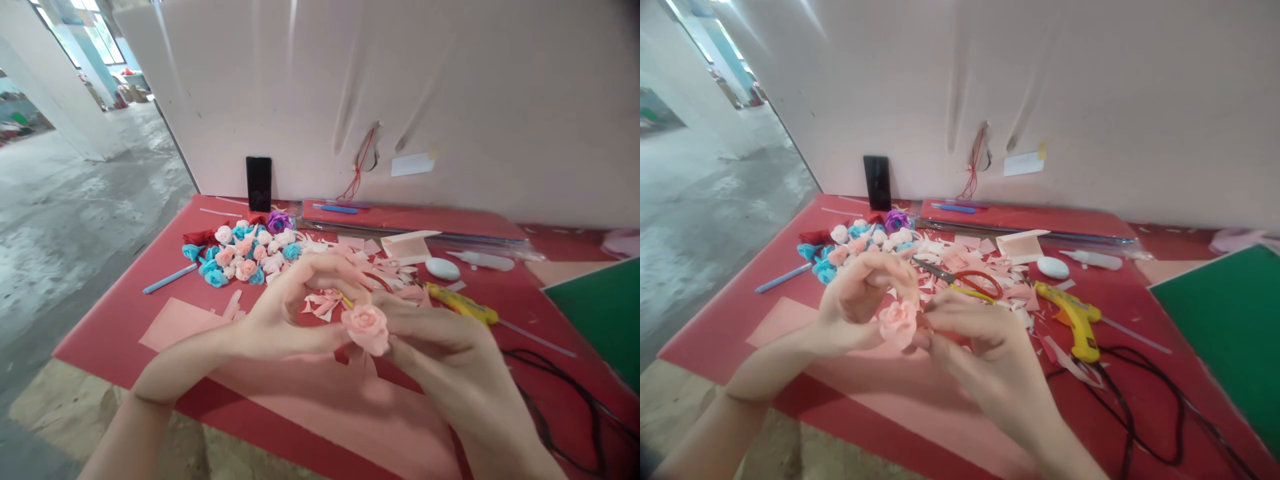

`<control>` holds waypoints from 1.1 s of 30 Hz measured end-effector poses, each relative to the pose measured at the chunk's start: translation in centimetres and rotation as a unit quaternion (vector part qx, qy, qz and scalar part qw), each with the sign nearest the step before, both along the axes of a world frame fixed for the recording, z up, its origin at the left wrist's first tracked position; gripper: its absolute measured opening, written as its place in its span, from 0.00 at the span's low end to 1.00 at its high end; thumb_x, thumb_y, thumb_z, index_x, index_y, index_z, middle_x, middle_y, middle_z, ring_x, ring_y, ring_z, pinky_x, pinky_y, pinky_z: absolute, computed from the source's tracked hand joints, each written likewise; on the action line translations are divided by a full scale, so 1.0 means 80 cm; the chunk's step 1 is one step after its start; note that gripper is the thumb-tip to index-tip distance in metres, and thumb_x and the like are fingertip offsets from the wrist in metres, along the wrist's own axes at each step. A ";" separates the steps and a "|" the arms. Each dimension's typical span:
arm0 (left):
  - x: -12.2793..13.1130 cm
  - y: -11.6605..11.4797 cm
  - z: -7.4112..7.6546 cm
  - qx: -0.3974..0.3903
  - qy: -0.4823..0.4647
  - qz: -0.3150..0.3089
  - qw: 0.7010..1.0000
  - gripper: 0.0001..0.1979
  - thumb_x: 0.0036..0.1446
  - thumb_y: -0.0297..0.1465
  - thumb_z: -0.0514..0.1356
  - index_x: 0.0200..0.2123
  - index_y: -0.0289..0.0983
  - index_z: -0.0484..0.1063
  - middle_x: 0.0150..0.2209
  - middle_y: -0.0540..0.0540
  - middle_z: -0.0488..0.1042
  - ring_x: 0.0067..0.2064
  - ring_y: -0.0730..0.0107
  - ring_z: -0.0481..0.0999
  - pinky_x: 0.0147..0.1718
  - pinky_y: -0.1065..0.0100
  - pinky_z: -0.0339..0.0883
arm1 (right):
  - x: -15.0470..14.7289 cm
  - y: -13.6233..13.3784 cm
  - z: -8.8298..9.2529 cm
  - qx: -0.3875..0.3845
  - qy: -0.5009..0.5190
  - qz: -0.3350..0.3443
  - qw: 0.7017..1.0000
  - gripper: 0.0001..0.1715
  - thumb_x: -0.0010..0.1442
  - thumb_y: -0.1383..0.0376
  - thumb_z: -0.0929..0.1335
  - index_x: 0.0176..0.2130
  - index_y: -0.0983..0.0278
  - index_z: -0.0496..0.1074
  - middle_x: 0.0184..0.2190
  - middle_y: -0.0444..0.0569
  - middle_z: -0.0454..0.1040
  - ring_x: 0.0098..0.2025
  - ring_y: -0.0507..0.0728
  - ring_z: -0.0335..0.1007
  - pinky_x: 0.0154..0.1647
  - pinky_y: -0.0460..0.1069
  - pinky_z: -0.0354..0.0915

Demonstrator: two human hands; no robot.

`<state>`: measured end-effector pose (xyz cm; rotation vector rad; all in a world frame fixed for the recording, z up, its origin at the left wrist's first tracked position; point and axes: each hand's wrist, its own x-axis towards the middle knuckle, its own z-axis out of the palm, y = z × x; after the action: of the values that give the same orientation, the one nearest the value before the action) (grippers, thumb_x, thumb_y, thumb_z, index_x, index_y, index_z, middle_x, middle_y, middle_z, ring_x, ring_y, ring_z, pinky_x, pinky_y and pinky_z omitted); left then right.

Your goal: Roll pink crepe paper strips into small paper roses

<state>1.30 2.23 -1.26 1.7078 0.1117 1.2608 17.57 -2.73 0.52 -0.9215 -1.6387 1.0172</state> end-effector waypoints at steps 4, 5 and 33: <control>-0.007 0.001 0.004 0.005 0.054 -0.070 0.996 0.17 0.54 0.25 0.63 0.46 0.39 0.64 0.31 0.49 0.74 0.40 0.70 0.76 0.40 0.69 0.70 | 0.003 0.010 -0.002 -0.154 0.092 0.162 0.970 0.08 0.54 0.59 0.73 0.25 0.55 0.81 0.19 0.43 0.75 0.23 0.49 0.68 0.29 0.43 0.67; -0.009 0.001 0.004 0.004 0.061 -0.090 0.994 0.16 0.55 0.25 0.63 0.46 0.40 0.64 0.31 0.48 0.74 0.41 0.69 0.76 0.39 0.69 0.70 | 0.003 0.012 -0.005 -0.187 0.120 0.198 0.955 0.08 0.53 0.58 0.73 0.25 0.55 0.81 0.18 0.42 0.75 0.23 0.49 0.68 0.30 0.43 0.68; 0.001 -0.004 0.008 -0.175 0.021 -0.091 0.980 0.10 0.61 0.35 0.58 0.30 0.35 0.71 0.32 0.48 0.71 0.30 0.76 0.74 0.32 0.71 0.72 | -0.011 0.007 -0.036 -0.278 0.277 0.037 0.919 0.09 0.41 0.56 0.78 0.20 0.55 0.78 0.17 0.39 0.69 0.24 0.50 0.67 0.31 0.46 0.68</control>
<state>1.36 1.94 -0.62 1.4068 0.1857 1.0035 16.70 -2.13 -2.39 -0.8200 -0.9210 1.6692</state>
